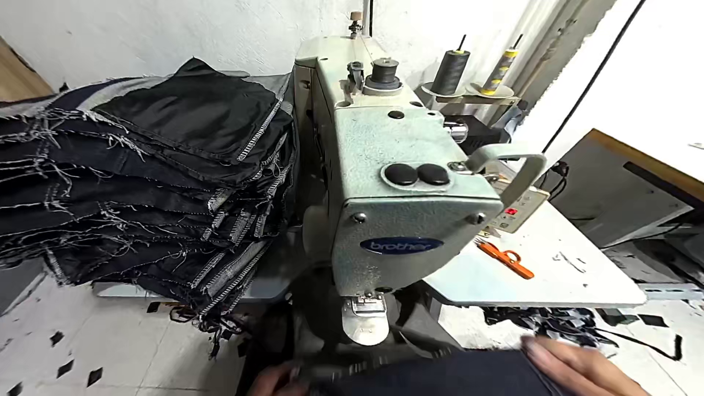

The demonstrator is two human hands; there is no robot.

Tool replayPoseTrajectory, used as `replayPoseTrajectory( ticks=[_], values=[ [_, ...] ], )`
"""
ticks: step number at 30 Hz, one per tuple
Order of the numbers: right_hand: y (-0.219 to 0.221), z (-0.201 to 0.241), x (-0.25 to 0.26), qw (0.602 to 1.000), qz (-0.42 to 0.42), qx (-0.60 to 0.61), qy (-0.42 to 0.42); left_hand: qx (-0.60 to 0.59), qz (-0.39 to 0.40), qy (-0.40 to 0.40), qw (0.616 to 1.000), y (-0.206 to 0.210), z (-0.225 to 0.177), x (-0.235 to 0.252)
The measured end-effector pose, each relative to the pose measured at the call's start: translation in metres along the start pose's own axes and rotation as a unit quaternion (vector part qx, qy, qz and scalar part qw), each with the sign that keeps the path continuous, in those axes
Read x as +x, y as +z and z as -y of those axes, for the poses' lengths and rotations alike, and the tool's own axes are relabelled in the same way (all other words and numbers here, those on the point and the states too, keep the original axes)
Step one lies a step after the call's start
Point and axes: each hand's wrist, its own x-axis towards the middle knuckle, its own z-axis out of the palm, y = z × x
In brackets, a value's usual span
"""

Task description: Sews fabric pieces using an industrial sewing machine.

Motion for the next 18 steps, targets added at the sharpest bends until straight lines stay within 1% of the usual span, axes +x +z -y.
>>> replayPoseTrajectory(
  ticks=[1, 2, 3, 4, 5, 6, 7, 8, 10, 13, 14, 16, 18],
  values=[
    [0.001, -0.014, 0.018, 0.997, -0.03, -0.074, 0.001, 0.0, -0.011, -0.04, 0.999, 0.005, 0.002, 0.019],
    [0.007, -0.037, 0.042, 0.982, -0.082, -0.166, -0.024, -0.002, -0.03, -0.061, 0.998, 0.01, 0.005, 0.043],
    [0.012, -0.057, 0.068, 0.961, -0.131, -0.24, -0.046, 0.0, -0.048, -0.063, 0.997, 0.015, 0.005, 0.069],
    [0.013, -0.07, 0.093, 0.94, -0.168, -0.291, -0.066, 0.009, -0.056, -0.046, 0.997, 0.019, 0.002, 0.093],
    [0.014, -0.075, 0.114, 0.92, -0.201, -0.326, -0.084, 0.05, -0.058, -0.023, 0.997, 0.021, -0.002, 0.114],
    [0.015, -0.075, 0.13, 0.903, -0.232, -0.348, -0.098, 0.112, -0.057, -0.016, 0.992, 0.02, -0.005, 0.134],
    [0.015, -0.07, 0.14, 0.891, -0.255, -0.36, -0.105, 0.173, -0.049, -0.023, 0.983, 0.018, -0.009, 0.147],
    [0.016, -0.06, 0.145, 0.89, -0.264, -0.361, -0.09, 0.211, -0.048, -0.023, 0.976, 0.016, -0.012, 0.155],
    [0.013, -0.044, 0.149, 0.895, -0.259, -0.361, -0.049, 0.225, -0.048, 0.005, 0.973, 0.012, -0.02, 0.157],
    [0.016, -0.059, 0.133, 0.896, -0.266, -0.35, -0.066, 0.264, 0.016, -0.003, 0.964, 0.005, -0.024, 0.14],
    [0.021, -0.062, 0.126, 0.894, -0.274, -0.345, -0.084, 0.267, 0.016, 0.017, 0.963, 0.004, -0.018, 0.136],
    [0.029, -0.072, 0.116, 0.878, -0.296, -0.357, -0.121, 0.259, -0.011, 0.062, 0.964, 0.0, 0.003, 0.14],
    [0.028, -0.071, 0.115, 0.871, -0.306, -0.36, -0.134, 0.236, -0.035, 0.081, 0.968, 0.0, 0.01, 0.146]
  ],
)
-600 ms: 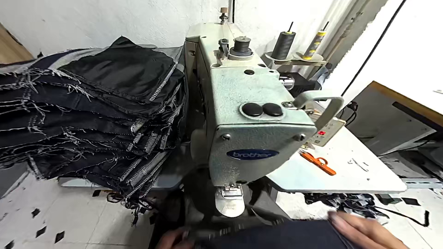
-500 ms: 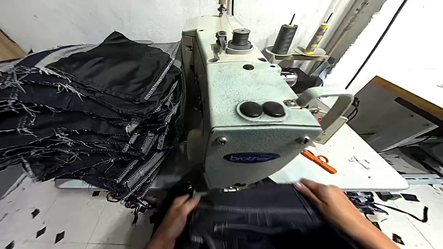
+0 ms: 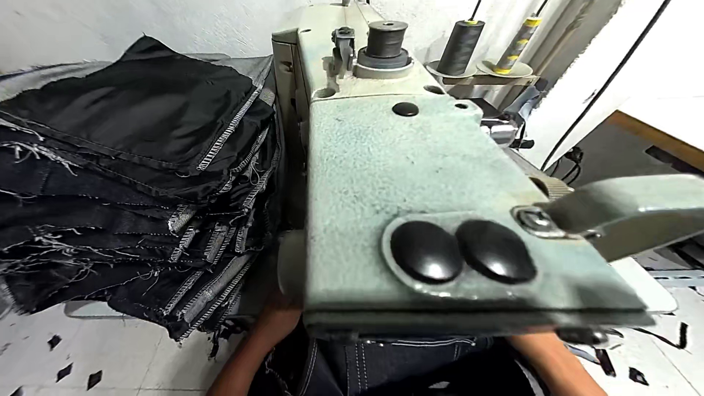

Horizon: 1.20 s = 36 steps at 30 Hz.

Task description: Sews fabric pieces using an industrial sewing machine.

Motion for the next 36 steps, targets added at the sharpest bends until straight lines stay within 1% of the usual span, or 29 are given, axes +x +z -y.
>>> replayPoseTrajectory(
  ticks=[2, 4, 6, 9, 10, 11, 12, 13, 16, 18, 19, 20, 21, 22, 23, 25, 27, 29, 31, 33, 35, 36],
  values=[
    [-0.006, 0.001, 0.01, 1.0, 0.011, 0.013, 0.011, -0.022, -0.003, -0.01, 1.0, -0.002, -0.008, 0.0],
    [-0.012, 0.005, 0.029, 0.996, 0.072, 0.024, 0.046, -0.033, -0.007, -0.009, 0.999, -0.004, -0.013, -0.001],
    [-0.01, 0.005, 0.042, 0.992, 0.111, 0.026, 0.055, -0.036, -0.014, 0.008, 0.999, -0.004, -0.012, -0.004],
    [-0.022, 0.018, 0.058, 0.975, 0.196, 0.04, 0.1, -0.03, -0.018, 0.025, 0.999, -0.006, -0.012, -0.005],
    [-0.027, 0.023, 0.059, 0.972, 0.203, 0.042, 0.106, -0.029, -0.016, 0.018, 0.999, -0.007, -0.014, -0.006],
    [-0.032, 0.03, 0.055, 0.978, 0.18, 0.045, 0.096, -0.029, -0.014, 0.008, 0.999, -0.009, -0.016, -0.007],
    [-0.041, 0.04, 0.047, 0.987, 0.133, 0.052, 0.077, -0.031, -0.014, 0.003, 0.999, -0.009, -0.018, -0.008],
    [-0.048, 0.047, 0.042, 0.991, 0.106, 0.055, 0.067, -0.031, -0.017, 0.006, 0.999, -0.009, -0.018, -0.009],
    [-0.056, 0.053, 0.039, 0.994, 0.076, 0.064, 0.05, -0.032, -0.02, 0.018, 0.999, -0.009, -0.017, -0.01],
    [-0.055, 0.05, 0.041, 0.995, 0.052, 0.076, 0.029, -0.007, -0.016, 0.026, 0.999, -0.014, -0.019, -0.014],
    [-0.055, 0.047, 0.043, 0.995, 0.056, 0.08, 0.03, 0.018, -0.018, 0.029, 0.999, -0.018, -0.024, -0.018],
    [-0.05, 0.04, 0.045, 0.992, 0.08, 0.087, 0.042, 0.054, -0.021, 0.031, 0.998, -0.021, -0.027, -0.022],
    [-0.043, 0.028, 0.049, 0.986, 0.122, 0.097, 0.06, 0.09, -0.025, 0.03, 0.995, -0.023, -0.029, -0.024],
    [-0.037, 0.018, 0.05, 0.981, 0.142, 0.11, 0.068, 0.123, -0.039, 0.038, 0.991, -0.024, -0.029, -0.026],
    [-0.038, 0.012, 0.05, 0.972, 0.167, 0.141, 0.085, 0.15, -0.059, 0.058, 0.985, -0.024, -0.029, -0.027],
    [-0.027, -0.012, 0.035, 0.977, 0.136, 0.155, 0.049, 0.186, -0.102, 0.112, 0.971, -0.025, -0.03, -0.03],
    [-0.029, -0.03, 0.024, 0.971, 0.167, 0.169, 0.039, 0.203, -0.112, 0.138, 0.963, -0.028, -0.04, -0.04],
    [-0.028, -0.048, 0.015, 0.962, 0.204, 0.173, 0.051, 0.215, -0.091, 0.168, 0.958, -0.029, -0.049, -0.05],
    [-0.028, -0.059, 0.006, 0.95, 0.235, 0.179, 0.104, 0.219, -0.054, 0.184, 0.957, -0.029, -0.051, -0.055],
    [-0.03, -0.057, 0.002, 0.937, 0.243, 0.198, 0.157, 0.225, -0.015, 0.171, 0.959, -0.028, -0.057, -0.057],
    [-0.031, -0.052, -0.001, 0.918, 0.25, 0.228, 0.207, 0.242, 0.0, 0.163, 0.956, -0.025, -0.059, -0.058],
    [-0.028, -0.052, -0.004, 0.913, 0.241, 0.245, 0.219, 0.254, 0.006, 0.157, 0.954, -0.023, -0.059, -0.058]
  ],
)
